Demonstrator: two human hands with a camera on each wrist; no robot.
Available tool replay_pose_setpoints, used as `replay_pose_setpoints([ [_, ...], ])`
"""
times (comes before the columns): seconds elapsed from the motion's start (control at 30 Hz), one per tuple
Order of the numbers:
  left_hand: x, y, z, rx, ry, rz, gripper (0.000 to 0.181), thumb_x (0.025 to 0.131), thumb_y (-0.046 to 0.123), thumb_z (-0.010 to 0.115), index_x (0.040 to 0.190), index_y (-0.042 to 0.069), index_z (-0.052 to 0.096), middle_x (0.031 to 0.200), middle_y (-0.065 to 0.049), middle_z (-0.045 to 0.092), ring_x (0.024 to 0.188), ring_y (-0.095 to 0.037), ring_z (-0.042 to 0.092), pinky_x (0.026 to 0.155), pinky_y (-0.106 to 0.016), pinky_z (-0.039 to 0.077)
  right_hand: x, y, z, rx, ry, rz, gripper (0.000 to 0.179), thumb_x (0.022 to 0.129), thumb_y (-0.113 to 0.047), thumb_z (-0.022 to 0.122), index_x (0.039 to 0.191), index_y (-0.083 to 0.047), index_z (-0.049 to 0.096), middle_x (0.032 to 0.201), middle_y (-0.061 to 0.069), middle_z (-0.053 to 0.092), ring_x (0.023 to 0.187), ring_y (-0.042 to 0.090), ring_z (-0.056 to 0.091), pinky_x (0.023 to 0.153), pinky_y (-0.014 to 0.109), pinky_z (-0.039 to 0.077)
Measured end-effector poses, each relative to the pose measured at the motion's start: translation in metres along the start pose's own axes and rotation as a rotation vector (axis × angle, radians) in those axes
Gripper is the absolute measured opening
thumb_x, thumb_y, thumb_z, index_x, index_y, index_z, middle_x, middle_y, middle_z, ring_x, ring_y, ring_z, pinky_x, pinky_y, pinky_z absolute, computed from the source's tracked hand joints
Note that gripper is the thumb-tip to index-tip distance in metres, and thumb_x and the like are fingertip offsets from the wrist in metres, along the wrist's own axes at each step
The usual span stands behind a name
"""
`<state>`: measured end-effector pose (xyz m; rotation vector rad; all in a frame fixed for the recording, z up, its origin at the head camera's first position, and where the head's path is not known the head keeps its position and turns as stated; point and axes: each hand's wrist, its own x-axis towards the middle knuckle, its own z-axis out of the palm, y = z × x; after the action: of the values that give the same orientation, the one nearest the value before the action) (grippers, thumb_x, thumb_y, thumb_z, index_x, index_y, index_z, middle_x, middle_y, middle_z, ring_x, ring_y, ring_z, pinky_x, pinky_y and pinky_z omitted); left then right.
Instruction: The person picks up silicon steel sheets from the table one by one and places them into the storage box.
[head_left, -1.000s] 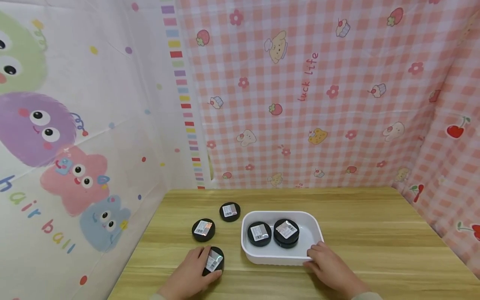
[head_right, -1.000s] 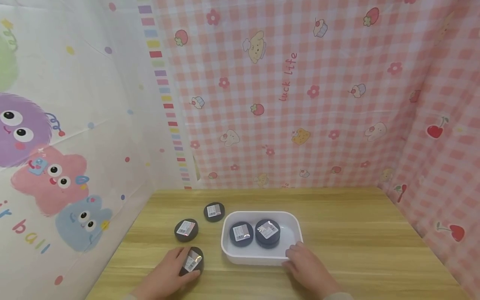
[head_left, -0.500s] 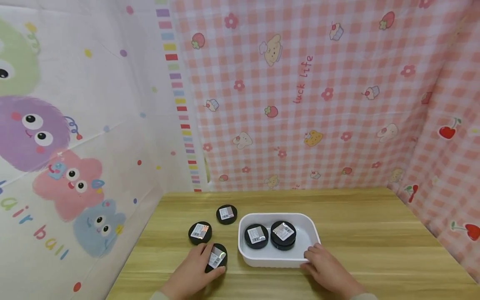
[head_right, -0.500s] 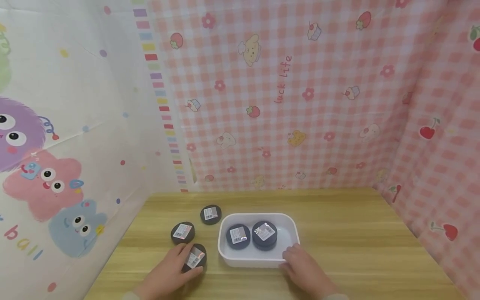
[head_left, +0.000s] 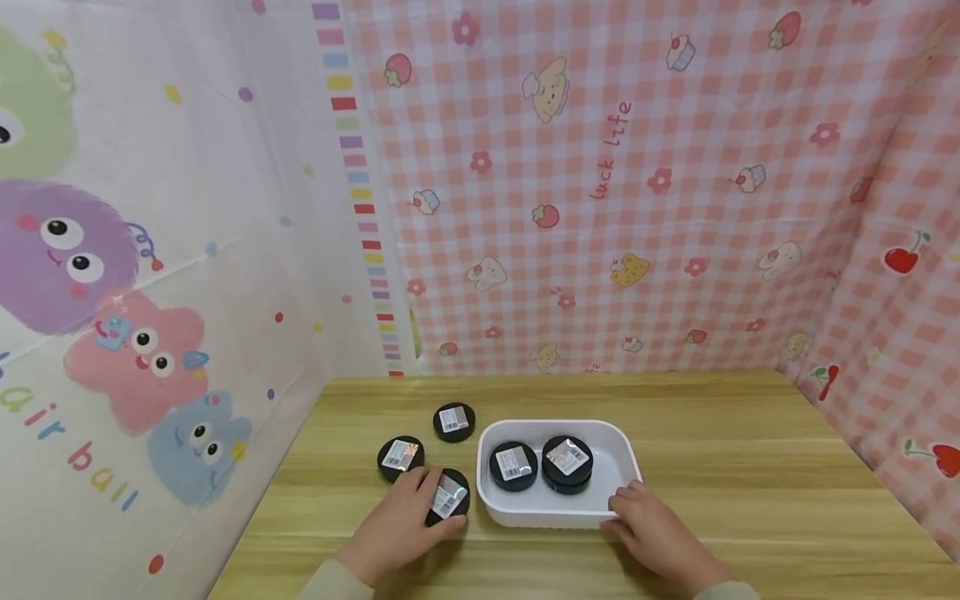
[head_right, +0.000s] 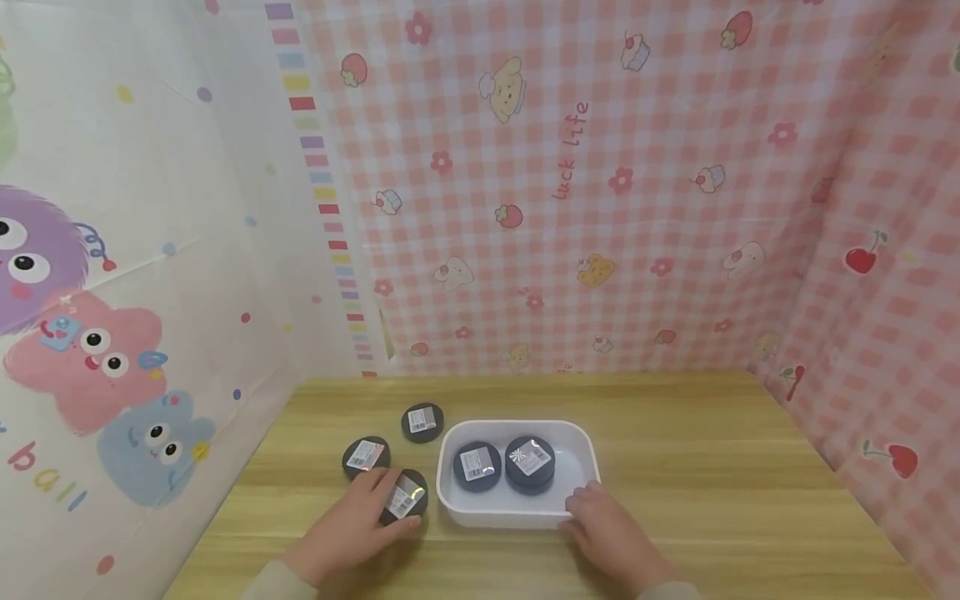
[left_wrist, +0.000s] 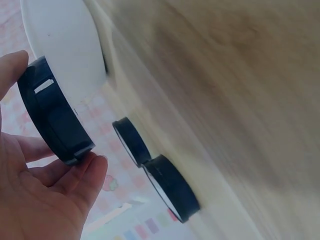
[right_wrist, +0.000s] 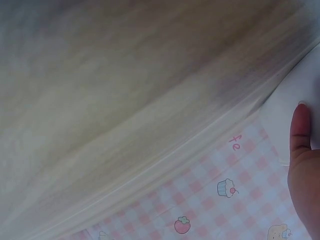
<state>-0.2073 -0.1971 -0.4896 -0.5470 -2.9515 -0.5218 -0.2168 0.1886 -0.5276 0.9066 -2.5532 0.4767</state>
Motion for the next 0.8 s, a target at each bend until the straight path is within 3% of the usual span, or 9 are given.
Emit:
replay_pose_setpoints([
  [0.33,0.007,0.012,-0.005,-0.001,0.021,0.016,0.083,0.09,0.058,0.066,0.143,-0.003,0.049,0.134,-0.02,0.056,0.127,-0.034,0.052,0.107,-0.049,0.046,0.0,0.001,0.001,0.007,-0.006,0.006,0.024,0.082,-0.02,0.081,0.075,-0.02,0.058,0.074,-0.014,0.051,0.077,0.007,0.045,0.068,0.027,0.044],
  [0.8,0.017,0.014,-0.011,-0.051,0.06,0.001,0.088,0.081,0.055,0.077,0.139,-0.007,0.052,0.134,-0.023,0.058,0.127,-0.037,0.054,0.108,-0.049,0.044,0.0,0.0,0.0,0.014,-0.007,0.012,0.025,0.082,-0.02,0.081,0.074,-0.02,0.057,0.074,-0.014,0.052,0.076,0.007,0.045,0.067,0.027,0.043],
])
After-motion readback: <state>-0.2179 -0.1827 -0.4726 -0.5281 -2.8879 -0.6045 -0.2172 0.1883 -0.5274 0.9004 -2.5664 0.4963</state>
